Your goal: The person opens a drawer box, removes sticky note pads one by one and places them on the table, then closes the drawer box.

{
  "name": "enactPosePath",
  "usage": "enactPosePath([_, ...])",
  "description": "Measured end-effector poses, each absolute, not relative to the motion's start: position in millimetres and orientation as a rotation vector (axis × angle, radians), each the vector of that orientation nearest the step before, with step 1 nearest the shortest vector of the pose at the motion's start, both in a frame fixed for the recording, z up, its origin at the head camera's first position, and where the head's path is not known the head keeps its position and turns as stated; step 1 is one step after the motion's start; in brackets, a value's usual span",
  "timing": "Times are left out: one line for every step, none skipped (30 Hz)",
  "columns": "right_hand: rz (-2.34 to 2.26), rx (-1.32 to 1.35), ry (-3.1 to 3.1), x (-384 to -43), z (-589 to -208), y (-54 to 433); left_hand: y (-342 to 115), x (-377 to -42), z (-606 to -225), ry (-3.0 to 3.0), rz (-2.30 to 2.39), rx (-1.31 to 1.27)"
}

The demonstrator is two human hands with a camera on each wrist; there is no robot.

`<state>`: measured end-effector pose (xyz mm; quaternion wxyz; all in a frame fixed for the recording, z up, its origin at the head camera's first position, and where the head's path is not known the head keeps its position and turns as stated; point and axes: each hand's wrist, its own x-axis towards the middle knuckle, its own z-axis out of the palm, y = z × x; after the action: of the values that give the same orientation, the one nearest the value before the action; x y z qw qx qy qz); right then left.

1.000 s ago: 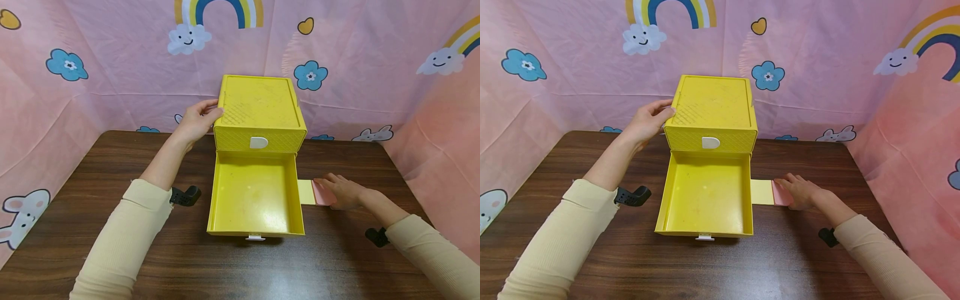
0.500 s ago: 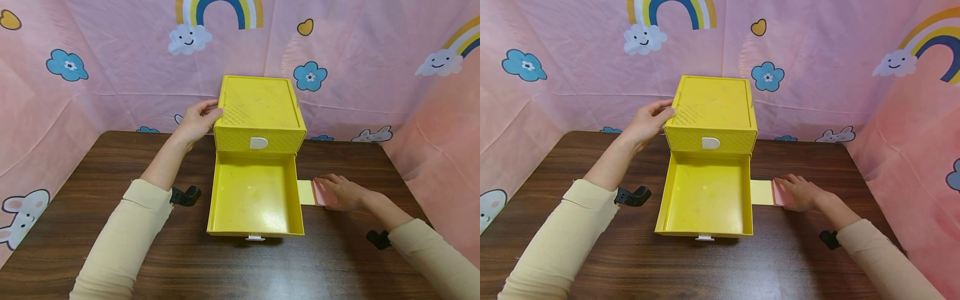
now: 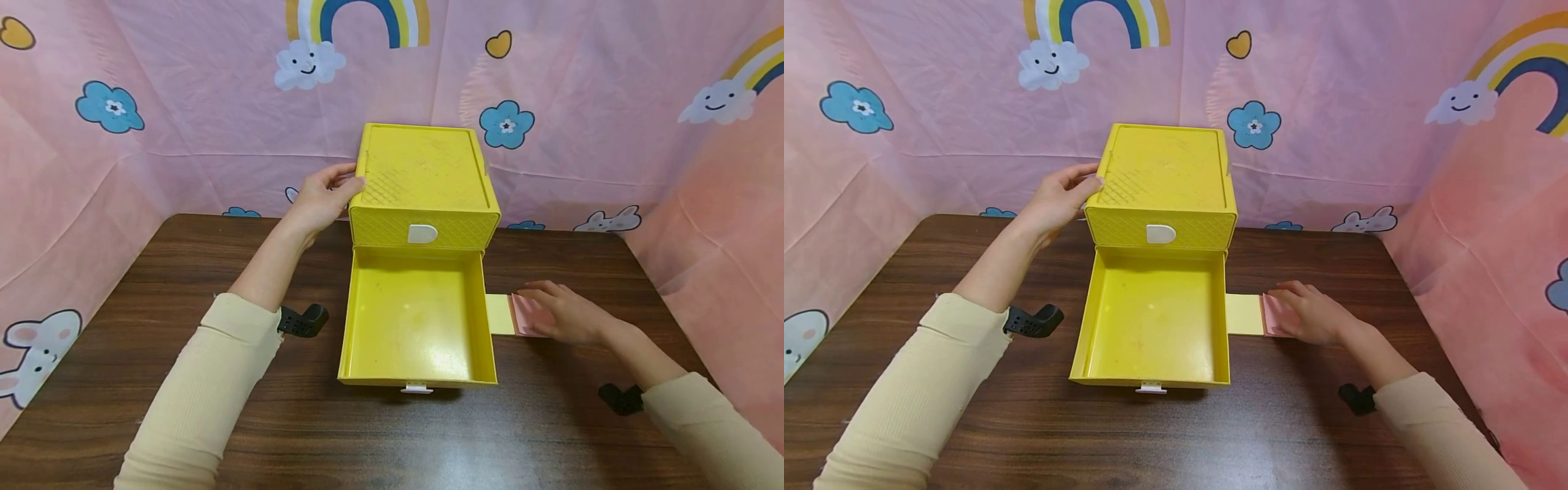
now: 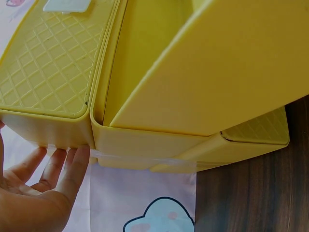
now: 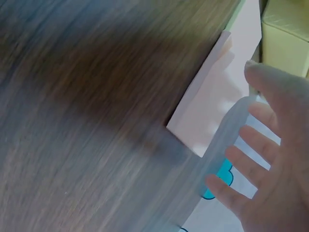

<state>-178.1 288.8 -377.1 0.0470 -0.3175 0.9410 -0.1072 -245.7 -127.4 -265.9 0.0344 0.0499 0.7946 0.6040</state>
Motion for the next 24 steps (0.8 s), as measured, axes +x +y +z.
enactPosePath([-0.33, -0.965, 2.885, -178, -377, 289, -127, -246, -266, 2.443, 1.858, 0.154])
enactPosePath([-0.334, -0.957, 2.895, -178, -377, 288, -127, -246, -266, 2.439, 1.862, 0.155])
enactPosePath([-0.338, -0.946, 2.902, -177, -377, 288, -127, -246, -266, 2.434, 1.865, 0.154])
enactPosePath([-0.342, -0.937, 2.908, -177, -376, 288, -127, -246, -266, 2.432, 1.866, 0.154])
enactPosePath([-0.343, -0.935, 2.915, -177, -375, 288, -127, -246, -266, 2.428, 1.87, 0.154])
enactPosePath([-0.344, -0.931, 2.921, -176, -375, 287, -127, -246, -266, 2.426, 1.871, 0.154])
enactPosePath([-0.345, -0.931, 2.928, -176, -374, 286, -127, -246, -266, 2.425, 1.87, 0.152])
enactPosePath([-0.345, -0.929, 2.935, -175, -373, 286, -127, -246, -266, 2.425, 1.868, 0.153])
enactPosePath([-0.348, -0.936, 2.944, -175, -373, 285, -127, -246, -266, 2.429, 1.863, 0.151])
enactPosePath([-0.349, -0.94, 2.955, -174, -372, 285, -127, -246, -266, 2.432, 1.86, 0.151])
enactPosePath([-0.348, -0.942, 2.966, -173, -371, 284, -127, -246, -266, 2.438, 1.854, 0.152])
enactPosePath([-0.351, -0.941, 2.977, -173, -371, 284, -128, -246, -266, 2.443, 1.85, 0.154])
enactPosePath([-0.352, -0.94, 2.988, -172, -370, 283, -128, -246, -266, 2.445, 1.848, 0.155])
enactPosePath([-0.352, -0.94, 2.999, -171, -369, 283, -128, -246, -266, 2.448, 1.846, 0.157])
enactPosePath([-0.352, -0.938, 3.01, -171, -369, 283, -128, -247, -267, 2.449, 1.847, 0.157])
enactPosePath([-0.351, -0.932, 3.019, -170, -368, 283, -128, -247, -267, 2.447, 1.851, 0.158])
enactPosePath([-0.352, -0.927, 3.027, -170, -368, 282, -128, -247, -267, 2.446, 1.852, 0.157])
enactPosePath([-0.357, -0.924, 3.034, -169, -367, 282, -128, -247, -267, 2.443, 1.856, 0.156])
enactPosePath([-0.357, -0.918, 3.043, -169, -367, 282, -128, -247, -267, 2.44, 1.859, 0.154])
enactPosePath([-0.361, -0.911, 3.052, -168, -366, 281, -128, -247, -267, 2.44, 1.86, 0.152])
enactPosePath([-0.367, -0.904, 3.062, -168, -365, 281, -128, -247, -267, 2.438, 1.864, 0.151])
enactPosePath([-0.382, -0.895, 3.072, -168, -365, 280, -127, -247, -267, 2.436, 1.866, 0.151])
enactPosePath([-0.398, -0.882, 3.082, -167, -364, 280, -127, -247, -267, 2.437, 1.865, 0.151])
enactPosePath([-0.416, -0.878, 3.091, -167, -363, 280, -127, -247, -267, 2.437, 1.864, 0.152])
